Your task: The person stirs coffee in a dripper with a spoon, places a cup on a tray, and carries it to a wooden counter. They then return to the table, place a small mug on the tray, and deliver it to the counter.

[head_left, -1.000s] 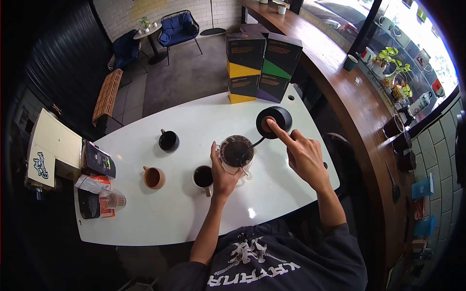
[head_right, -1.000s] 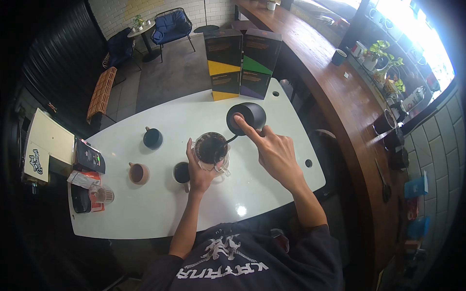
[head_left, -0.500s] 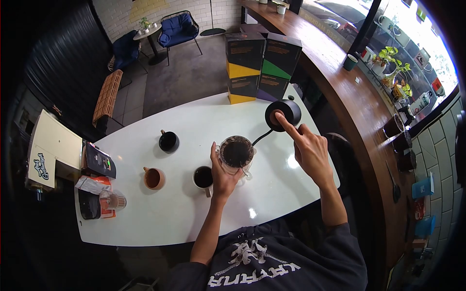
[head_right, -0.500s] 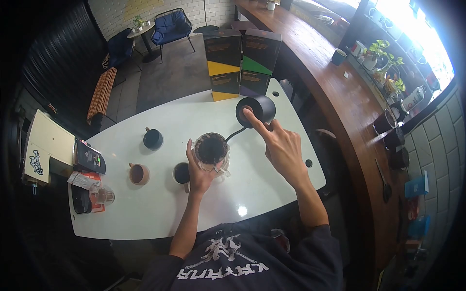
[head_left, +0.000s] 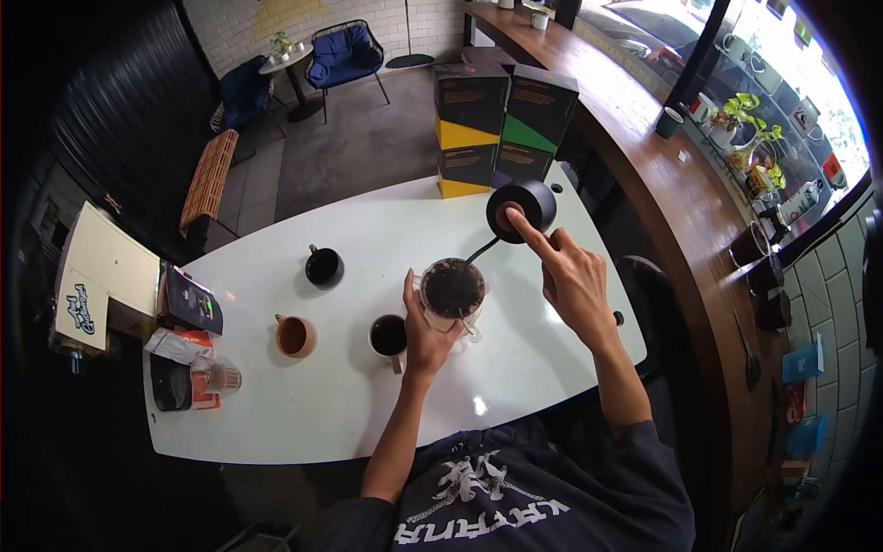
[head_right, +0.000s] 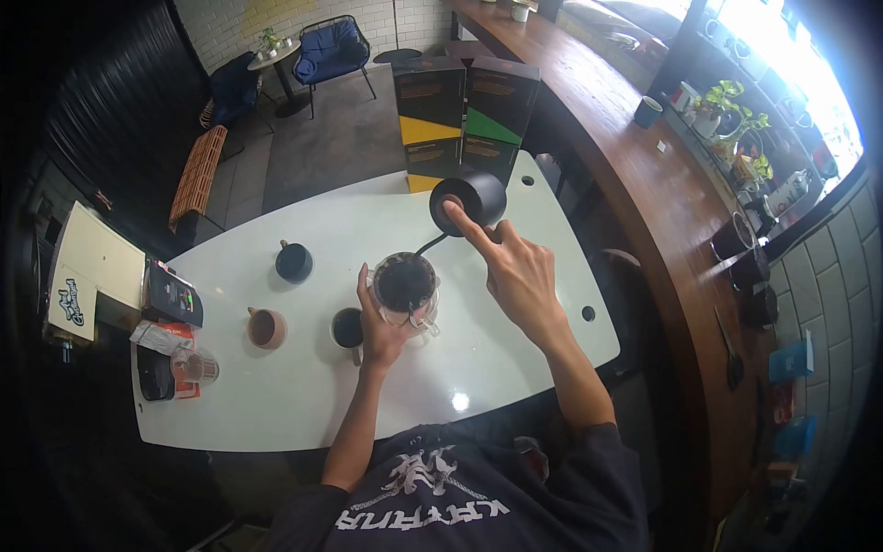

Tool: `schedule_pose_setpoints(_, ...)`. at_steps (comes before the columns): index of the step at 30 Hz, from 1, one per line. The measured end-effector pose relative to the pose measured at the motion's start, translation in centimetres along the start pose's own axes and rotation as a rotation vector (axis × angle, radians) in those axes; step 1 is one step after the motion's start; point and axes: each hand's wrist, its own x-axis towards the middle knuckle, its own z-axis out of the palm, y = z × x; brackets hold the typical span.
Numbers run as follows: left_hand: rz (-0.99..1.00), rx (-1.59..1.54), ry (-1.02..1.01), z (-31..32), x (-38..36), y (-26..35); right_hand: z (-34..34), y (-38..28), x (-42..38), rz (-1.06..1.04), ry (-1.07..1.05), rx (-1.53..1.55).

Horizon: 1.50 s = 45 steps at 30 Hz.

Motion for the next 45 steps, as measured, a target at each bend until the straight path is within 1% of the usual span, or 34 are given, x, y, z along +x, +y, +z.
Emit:
schedule_pose_setpoints(2, -0.030, -0.011, 0.003, 0.0, 0.0, 0.1, 0.0, -0.2, -0.1, -0.005, -0.023, -0.007)
schedule_pose_setpoints(6, -0.033, 0.018, -0.001, 0.0, 0.0, 0.2, 0.1, -0.5, -0.3, -0.015, -0.077, 0.004)
schedule_pose_setpoints(9, -0.010, -0.015, -0.010, 0.0, 0.0, 0.2, 0.1, -0.5, -0.5, -0.019, -0.089, -0.007)
schedule_pose_setpoints(22, -0.007, 0.000, -0.010, -0.1, 0.0, 0.4, -0.3, 0.2, -0.5, 0.012, -0.036, 0.024)
schedule_pose_setpoints(27, 0.014, -0.042, -0.012, -0.1, 0.0, 0.3, 0.2, 0.4, -1.2, 0.079, -0.085, 0.084)
schedule_pose_setpoints(31, -0.019, -0.052, -0.006, 0.0, 0.0, 0.3, 0.7, 0.7, -1.9, 0.129, -0.086, 0.137)
schedule_pose_setpoints(33, -0.019, -0.062, -0.007, 0.0, 0.1, 0.2, 0.8, 0.9, -2.1, 0.188, -0.097, 0.257)
schedule_pose_setpoints(34, -0.024, -0.095, -0.008, 0.0, 0.1, 0.1, 0.8, 0.9, -2.2, 0.190, -0.097, 0.257)
schedule_pose_setpoints(36, -0.028, -0.127, -0.012, 0.0, 0.1, 0.1, 0.6, 0.9, -2.3, 0.313, -0.103, 0.509)
schedule_pose_setpoints(37, -0.042, -0.128, -0.007, 0.0, 0.1, 0.1, 0.8, 1.0, -2.5, 0.315, -0.102, 0.509)
schedule_pose_setpoints(39, -0.055, -0.128, -0.003, 0.0, 0.1, 0.4, 1.7, 1.5, -3.1, 0.384, -0.091, 0.712)
schedule_pose_setpoints(43, -0.062, -0.101, 0.003, -0.1, 0.1, 1.1, 2.6, 2.1, -4.5, 0.428, -0.081, 0.788)
schedule_pose_setpoints(45, -0.057, -0.088, 0.005, -0.1, 0.1, 1.2, 3.2, 2.6, -5.5, 0.492, -0.117, 0.798)
